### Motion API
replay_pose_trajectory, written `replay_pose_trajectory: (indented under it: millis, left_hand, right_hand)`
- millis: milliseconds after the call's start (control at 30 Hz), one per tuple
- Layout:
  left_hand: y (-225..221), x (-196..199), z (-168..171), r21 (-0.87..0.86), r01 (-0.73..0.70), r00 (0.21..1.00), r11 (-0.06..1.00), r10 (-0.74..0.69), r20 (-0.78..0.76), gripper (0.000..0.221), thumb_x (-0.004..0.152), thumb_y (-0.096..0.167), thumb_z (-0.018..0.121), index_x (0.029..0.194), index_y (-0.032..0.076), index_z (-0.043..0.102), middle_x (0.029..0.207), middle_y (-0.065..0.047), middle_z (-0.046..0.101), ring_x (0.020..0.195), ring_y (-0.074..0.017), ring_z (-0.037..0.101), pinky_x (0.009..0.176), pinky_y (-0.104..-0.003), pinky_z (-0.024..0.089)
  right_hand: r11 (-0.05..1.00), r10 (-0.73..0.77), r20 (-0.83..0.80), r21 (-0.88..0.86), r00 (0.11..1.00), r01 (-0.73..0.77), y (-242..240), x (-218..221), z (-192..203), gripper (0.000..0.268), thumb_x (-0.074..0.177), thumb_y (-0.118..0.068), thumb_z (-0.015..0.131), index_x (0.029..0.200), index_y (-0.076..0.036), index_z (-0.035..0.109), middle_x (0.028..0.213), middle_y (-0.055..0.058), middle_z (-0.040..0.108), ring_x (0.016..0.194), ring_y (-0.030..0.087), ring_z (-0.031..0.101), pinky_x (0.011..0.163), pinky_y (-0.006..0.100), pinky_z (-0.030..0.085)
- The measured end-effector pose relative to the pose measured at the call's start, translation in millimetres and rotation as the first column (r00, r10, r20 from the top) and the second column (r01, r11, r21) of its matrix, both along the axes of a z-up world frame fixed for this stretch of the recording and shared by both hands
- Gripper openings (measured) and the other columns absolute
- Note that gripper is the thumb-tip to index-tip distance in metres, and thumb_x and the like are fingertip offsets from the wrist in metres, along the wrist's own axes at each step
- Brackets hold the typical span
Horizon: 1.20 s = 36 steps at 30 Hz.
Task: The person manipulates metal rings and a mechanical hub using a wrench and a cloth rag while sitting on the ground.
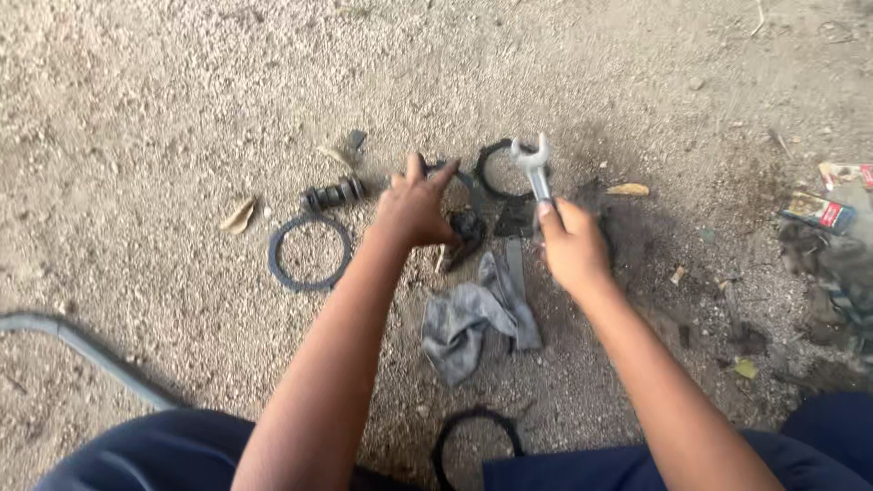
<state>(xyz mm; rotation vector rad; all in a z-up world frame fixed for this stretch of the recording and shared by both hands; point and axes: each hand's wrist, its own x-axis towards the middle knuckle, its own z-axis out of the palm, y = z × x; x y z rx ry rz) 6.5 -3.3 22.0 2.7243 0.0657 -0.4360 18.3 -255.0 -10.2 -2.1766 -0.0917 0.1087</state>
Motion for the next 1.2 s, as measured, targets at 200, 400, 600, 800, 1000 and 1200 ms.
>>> replay_pose_trajectory:
  millis: [200,400,600,800,1000,1200]
  left_hand:
    - [8.8,0.6,-1.1,-0.093,-0.044,0.996,0.995,0.037,-0.077,0.128,0.059,0.052,0.096,0.162,0.042,0.020,0.166,-0.032,0.000,0.147,-0.0566,0.024,0.117,-0.053,0.034]
    - [10.3,4.4,-11.6,-0.121,-0.062,0.995,0.991,0.052,-0.081,0.129,0.057,0.052,0.097,0.162,0.036,0.023,0.165,-0.032,0.001,0.146,-0.0583,0.023,0.119,-0.053,0.032]
    - [9.5,9.3,-13.9,-0.061,-0.028,1.000,0.998,0.028,0.001,0.124,0.058,0.044,0.094,0.163,0.033,0.029,0.167,-0.030,0.010,0.144,-0.0604,0.030,0.115,-0.051,0.041]
    - [10.4,10.4,-10.6,-0.103,-0.096,0.991,0.990,0.085,-0.105,0.120,0.060,0.041,0.092,0.161,0.042,0.027,0.166,-0.030,0.006,0.144,-0.0578,0.029,0.117,-0.054,0.036]
    - [13.9,16.3,-22.9,-0.102,-0.093,0.996,0.990,0.092,-0.011,0.119,0.060,0.050,0.091,0.161,0.043,0.028,0.167,-0.028,0.005,0.143,-0.0588,0.033,0.114,-0.056,0.041]
    - [14.3,17.3,-42.6,-0.081,-0.094,0.993,0.992,0.088,-0.078,0.120,0.052,0.050,0.094,0.157,0.042,0.039,0.172,-0.024,0.006,0.148,-0.0542,0.034,0.115,-0.055,0.044]
  right_hand:
    - [0.953,0.128,0.135,-0.291,0.982,-0.085,12.2,-17.5,-2.6,0.025,0.104,-0.028,0.058,0.100,-0.004,0.065,0.072,0.017,0.066,0.061,0.032,0.064,0.056,0.045,0.046]
    - [0.960,0.106,0.335,-0.279,0.936,-0.010,24.9,-40.5,-8.1,0.019,0.098,-0.022,0.058,0.102,-0.006,0.069,0.073,0.017,0.067,0.065,0.033,0.067,0.059,0.044,0.049]
    - [0.925,-0.021,0.162,-0.370,0.986,0.081,24.9,-26.9,4.8,0.029,0.106,-0.032,0.059,0.097,-0.006,0.068,0.069,0.018,0.065,0.060,0.036,0.065,0.059,0.051,0.047]
    - [0.960,0.142,0.262,-0.272,0.955,-0.068,25.4,-26.1,-24.2,0.026,0.102,-0.025,0.061,0.093,-0.001,0.067,0.081,0.025,0.067,0.078,0.044,0.068,0.065,0.051,0.051]
    - [0.968,0.191,0.336,-0.221,0.922,-0.120,26.2,-26.8,-25.9,0.020,0.095,-0.020,0.061,0.093,-0.002,0.070,0.087,0.024,0.071,0.084,0.044,0.071,0.069,0.050,0.054]
    - [0.939,0.258,0.261,-0.294,0.930,-0.178,17.7,-26.0,-18.0,0.021,0.097,-0.021,0.058,0.097,-0.005,0.072,0.093,0.023,0.071,0.088,0.044,0.070,0.073,0.050,0.054]
